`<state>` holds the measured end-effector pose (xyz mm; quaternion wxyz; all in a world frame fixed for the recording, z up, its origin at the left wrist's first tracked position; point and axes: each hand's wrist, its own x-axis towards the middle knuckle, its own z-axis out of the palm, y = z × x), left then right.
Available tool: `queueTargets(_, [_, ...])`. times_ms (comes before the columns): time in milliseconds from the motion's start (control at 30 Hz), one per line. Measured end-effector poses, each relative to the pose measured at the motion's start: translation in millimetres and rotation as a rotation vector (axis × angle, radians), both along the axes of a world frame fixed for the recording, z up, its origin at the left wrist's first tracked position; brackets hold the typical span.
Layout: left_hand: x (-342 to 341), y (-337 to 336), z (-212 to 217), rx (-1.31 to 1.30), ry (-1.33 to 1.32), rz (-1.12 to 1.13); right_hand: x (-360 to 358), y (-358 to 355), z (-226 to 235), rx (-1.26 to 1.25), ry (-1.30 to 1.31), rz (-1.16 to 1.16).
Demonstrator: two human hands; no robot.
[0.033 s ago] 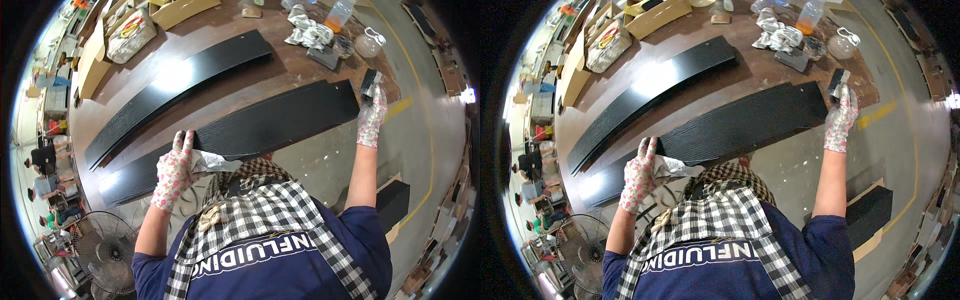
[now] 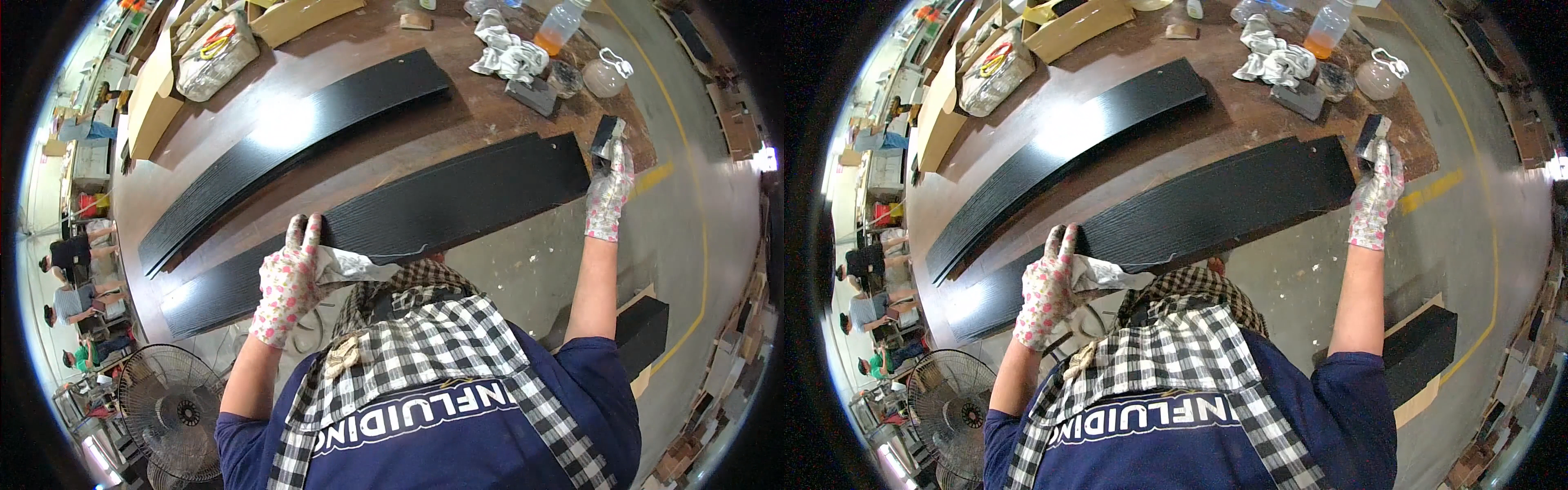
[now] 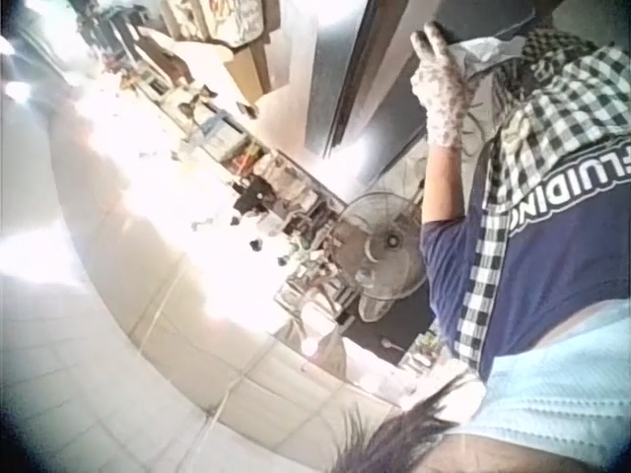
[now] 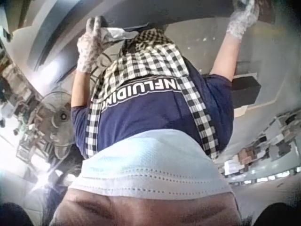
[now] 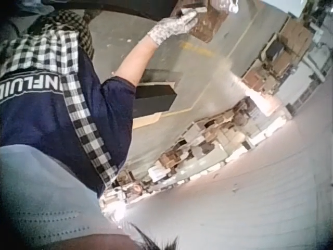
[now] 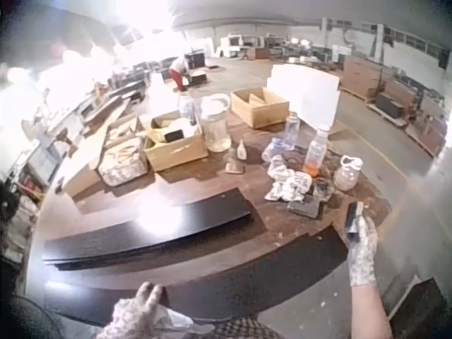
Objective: Sanding the surface and edges of black wooden furniture panels using a sanding block and a cloth.
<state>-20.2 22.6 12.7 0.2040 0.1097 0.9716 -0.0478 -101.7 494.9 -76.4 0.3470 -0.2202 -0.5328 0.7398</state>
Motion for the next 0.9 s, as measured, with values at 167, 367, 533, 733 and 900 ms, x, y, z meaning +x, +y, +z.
queueTargets(167, [-5.2,-15.4,10.7,0.037,-0.082,-0.036,-12.9,-10.3,-4.3,0.09,-0.068,-0.02])
queueTargets(367, [-20.3,-51.3,41.3,0.127,-0.002,-0.073,-35.4,-58.0,38.7,0.119,-0.06,0.018])
queueTargets(533, [-71.7,-108.0,48.7,-0.019,0.171,-0.019,-95.6,-119.6,55.2,0.194,0.049,0.167])
queueTargets(733, [-136.6,-164.2,14.8,0.076,0.182,-0.008,-125.1,-193.9,61.6,0.095,0.063,0.315])
queueTargets(900, [-161.6,-182.9,-21.6,0.135,0.031,0.057,-78.3,-188.9,57.5,0.193,0.134,0.288])
